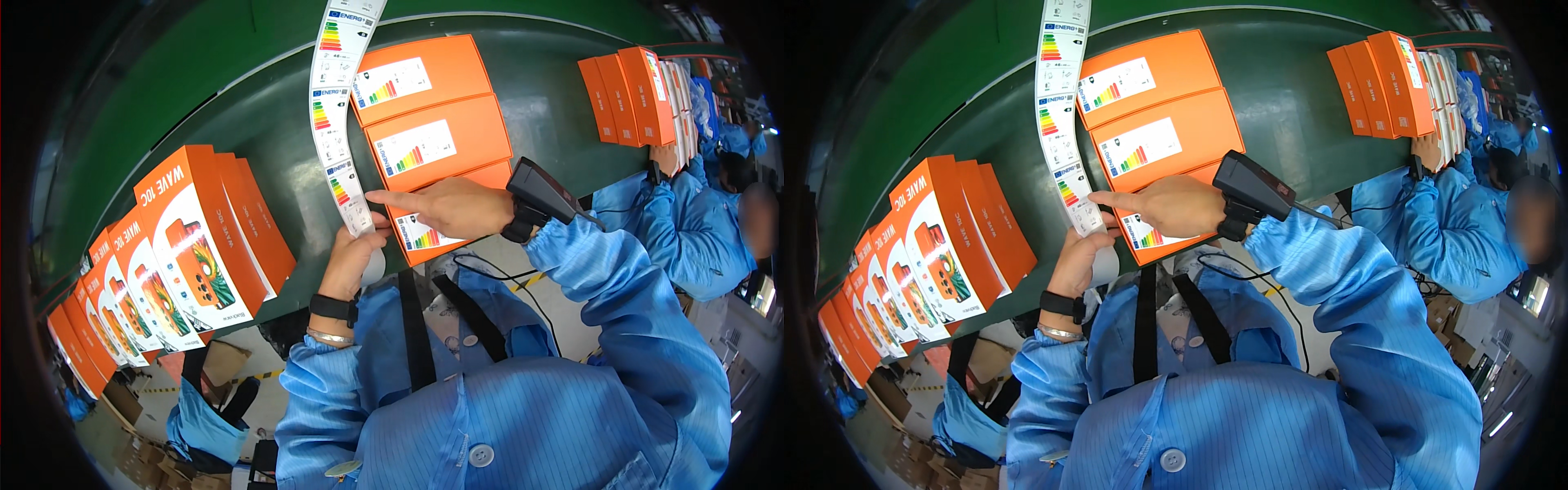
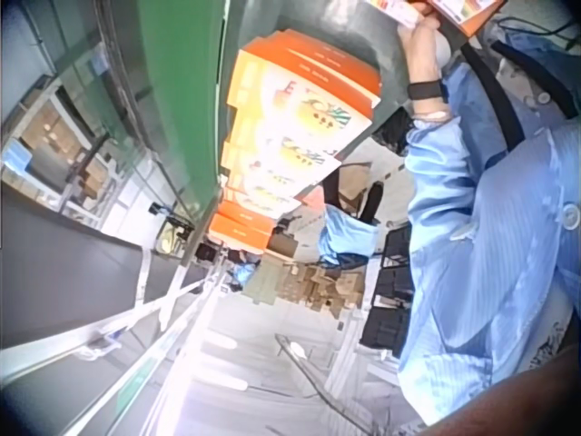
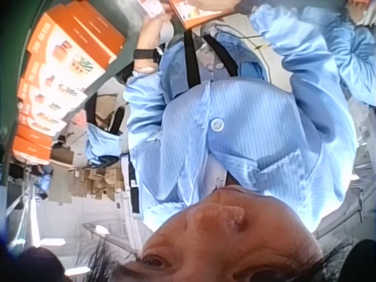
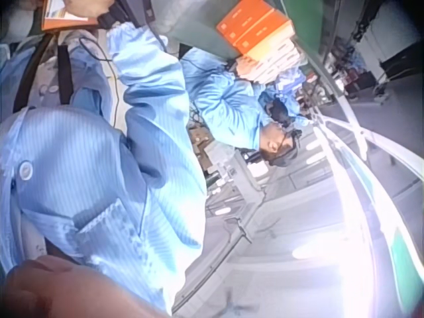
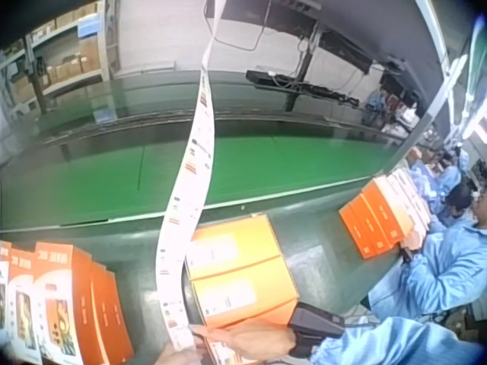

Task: Applying energy labels to product boxes on a manufacturing assembly line.

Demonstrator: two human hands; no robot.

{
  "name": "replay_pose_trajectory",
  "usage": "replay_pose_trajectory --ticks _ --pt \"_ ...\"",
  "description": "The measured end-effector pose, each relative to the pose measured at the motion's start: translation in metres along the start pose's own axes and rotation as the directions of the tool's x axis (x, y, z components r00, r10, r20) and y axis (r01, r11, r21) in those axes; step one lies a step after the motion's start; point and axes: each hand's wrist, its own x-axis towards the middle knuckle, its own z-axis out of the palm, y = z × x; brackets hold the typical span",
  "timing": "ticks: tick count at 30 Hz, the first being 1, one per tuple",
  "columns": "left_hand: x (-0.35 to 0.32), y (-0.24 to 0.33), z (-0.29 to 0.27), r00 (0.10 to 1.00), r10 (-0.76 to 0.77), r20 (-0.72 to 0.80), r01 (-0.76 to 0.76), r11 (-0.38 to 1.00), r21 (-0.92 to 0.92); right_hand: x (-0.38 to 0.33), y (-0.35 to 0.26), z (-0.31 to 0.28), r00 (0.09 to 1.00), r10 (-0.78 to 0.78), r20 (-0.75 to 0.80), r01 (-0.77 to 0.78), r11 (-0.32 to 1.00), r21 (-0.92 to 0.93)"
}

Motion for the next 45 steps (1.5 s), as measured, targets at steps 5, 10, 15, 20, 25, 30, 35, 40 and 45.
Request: replay_pose_trajectory --ticks 5,10,15,20,25,30,35,40,45 --pt "0.001 0.0 0.001 1.0 0.004 -0.008 -0.004 1.0 -0.023 0.001 0.0 -0.001 0.999 0.004 0.039 -0.001 0.998 -0.069" --pt "-0.003 0.005 0.004 1.0 0.001 -0.015 0.0 0.999 0.046 -0.001 0.0 0.002 1.0 0.0 0.016 0.001 0.997 -0.076" --pt "-0.002 -0.002 0.013 1.0 0.017 -0.003 -0.017 0.994 0.104 -0.002 -0.002 0.004 1.0 0.023 0.013 -0.021 0.994 -0.107" --pt "-0.003 -0.004 0.019 0.99 0.106 -0.093 -0.091 0.983 0.161 -0.003 -0.004 0.022 0.988 0.013 -0.151 -0.052 0.966 -0.255" --pt "0.003 -0.012 0.018 0.972 0.164 -0.171 -0.137 0.977 0.162 -0.023 0.001 -0.006 0.952 0.266 -0.151 -0.306 0.823 -0.479" --pt "0.003 -0.013 0.013 0.976 0.152 -0.156 -0.128 0.979 0.156 -0.047 0.001 -0.013 0.828 0.225 -0.514 -0.461 0.795 -0.394" --pt "0.002 -0.003 0.018 0.986 0.147 -0.082 -0.118 0.951 0.286 -0.012 -0.001 0.051 0.774 0.006 -0.633 -0.319 0.868 -0.381" --pt "-0.008 0.0 0.022 0.979 0.116 -0.167 -0.055 0.942 0.331 -0.075 0.061 0.042 0.504 0.371 -0.78 -0.719 0.681 -0.141" --pt "-0.006 -0.015 0.02 0.978 0.134 -0.157 -0.084 0.954 0.289 -0.094 0.086 0.062 0.401 0.468 -0.787 -0.612 0.776 0.15"
